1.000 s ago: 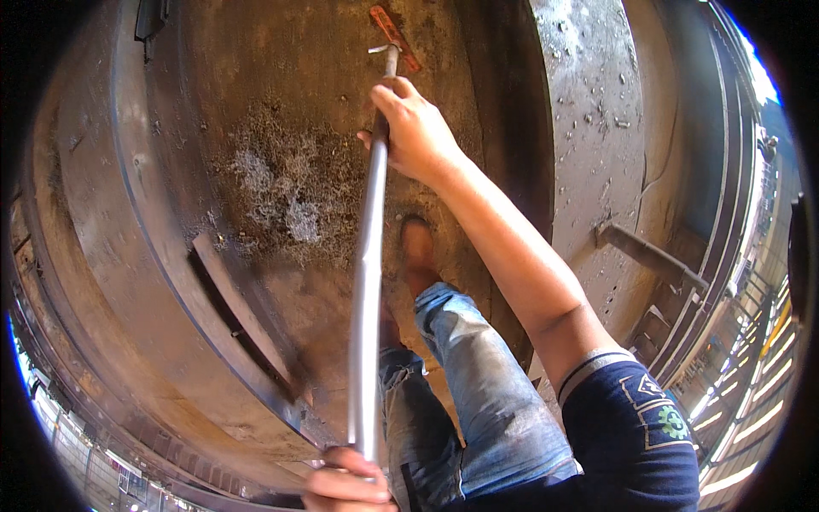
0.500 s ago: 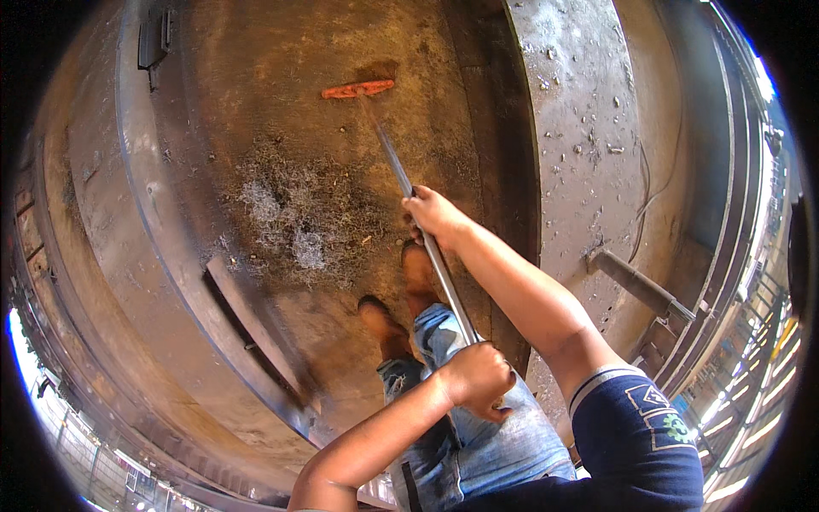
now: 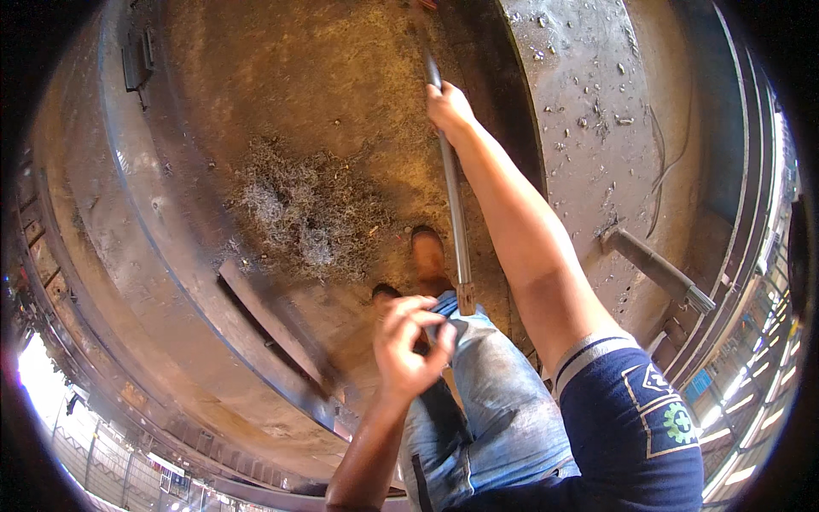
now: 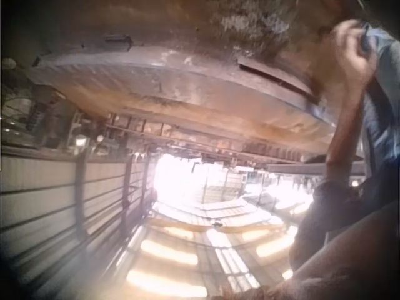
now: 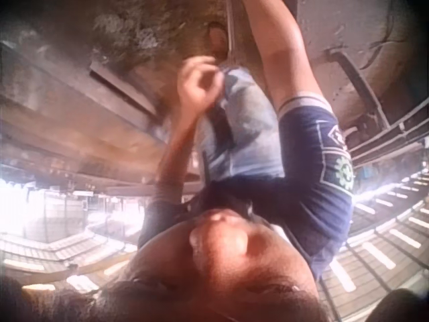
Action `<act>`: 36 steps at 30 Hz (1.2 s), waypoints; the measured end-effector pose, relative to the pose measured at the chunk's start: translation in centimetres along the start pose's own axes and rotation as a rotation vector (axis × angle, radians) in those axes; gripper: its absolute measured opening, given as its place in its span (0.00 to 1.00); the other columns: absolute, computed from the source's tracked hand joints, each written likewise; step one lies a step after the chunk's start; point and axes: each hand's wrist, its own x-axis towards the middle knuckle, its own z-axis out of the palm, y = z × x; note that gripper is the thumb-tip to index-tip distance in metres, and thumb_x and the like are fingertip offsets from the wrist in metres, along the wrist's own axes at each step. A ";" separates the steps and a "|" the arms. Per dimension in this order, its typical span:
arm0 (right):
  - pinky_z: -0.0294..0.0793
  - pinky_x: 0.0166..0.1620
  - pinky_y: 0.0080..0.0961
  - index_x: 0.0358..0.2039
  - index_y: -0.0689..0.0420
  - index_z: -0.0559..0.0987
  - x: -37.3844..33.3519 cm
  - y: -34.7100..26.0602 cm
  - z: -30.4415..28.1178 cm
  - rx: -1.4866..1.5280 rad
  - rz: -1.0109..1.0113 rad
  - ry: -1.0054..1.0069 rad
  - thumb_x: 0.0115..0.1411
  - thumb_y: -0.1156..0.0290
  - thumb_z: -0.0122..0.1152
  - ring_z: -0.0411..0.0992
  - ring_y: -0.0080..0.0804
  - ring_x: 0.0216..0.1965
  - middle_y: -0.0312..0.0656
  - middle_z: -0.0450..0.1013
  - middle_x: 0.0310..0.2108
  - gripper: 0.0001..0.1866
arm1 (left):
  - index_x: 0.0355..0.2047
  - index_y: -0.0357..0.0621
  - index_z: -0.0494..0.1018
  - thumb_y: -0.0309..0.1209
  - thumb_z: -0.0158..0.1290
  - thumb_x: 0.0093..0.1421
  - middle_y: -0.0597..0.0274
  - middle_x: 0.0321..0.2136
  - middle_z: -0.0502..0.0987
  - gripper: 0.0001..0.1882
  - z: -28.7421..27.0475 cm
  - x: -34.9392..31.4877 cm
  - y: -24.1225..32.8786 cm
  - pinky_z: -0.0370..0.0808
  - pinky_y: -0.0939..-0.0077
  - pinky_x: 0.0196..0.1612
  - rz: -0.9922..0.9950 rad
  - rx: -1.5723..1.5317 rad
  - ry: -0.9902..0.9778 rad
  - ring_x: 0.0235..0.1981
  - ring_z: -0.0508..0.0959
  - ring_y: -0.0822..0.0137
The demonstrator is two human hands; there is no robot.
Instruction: The person sweeps a large, curved metal floor using a long-handled broom. They move debris toward a central area and occasionally adjust their position to reach different sections.
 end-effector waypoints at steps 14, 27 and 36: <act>0.77 0.35 0.44 0.61 0.57 0.66 -33.6 6.3 7.9 0.286 0.294 -0.329 0.71 0.61 0.55 0.78 0.41 0.29 0.47 0.75 0.27 0.23 | 0.52 0.33 0.72 0.33 0.55 0.68 0.44 0.28 0.81 0.18 -3.1 -18.3 0.3 0.77 0.63 0.31 -0.830 0.273 -0.010 0.26 0.83 0.54; 0.85 0.43 0.38 0.75 0.63 0.41 -5.6 -0.5 10.5 -0.257 0.016 -0.092 0.69 0.61 0.56 0.82 0.46 0.41 0.57 0.79 0.42 0.45 | 0.56 0.45 0.73 0.39 0.49 0.71 0.37 0.26 0.80 0.18 -2.8 4.0 -9.8 0.79 0.45 0.32 -0.516 0.599 -0.006 0.30 0.82 0.38; 0.81 0.39 0.46 0.73 0.68 0.31 -27.9 5.7 12.4 -0.155 -0.098 -0.242 0.63 0.68 0.58 0.79 0.59 0.32 0.62 0.78 0.33 0.53 | 0.54 0.36 0.77 0.38 0.55 0.68 0.36 0.32 0.81 0.20 -8.5 -16.6 -6.4 0.80 0.52 0.37 -0.610 0.667 0.020 0.33 0.84 0.40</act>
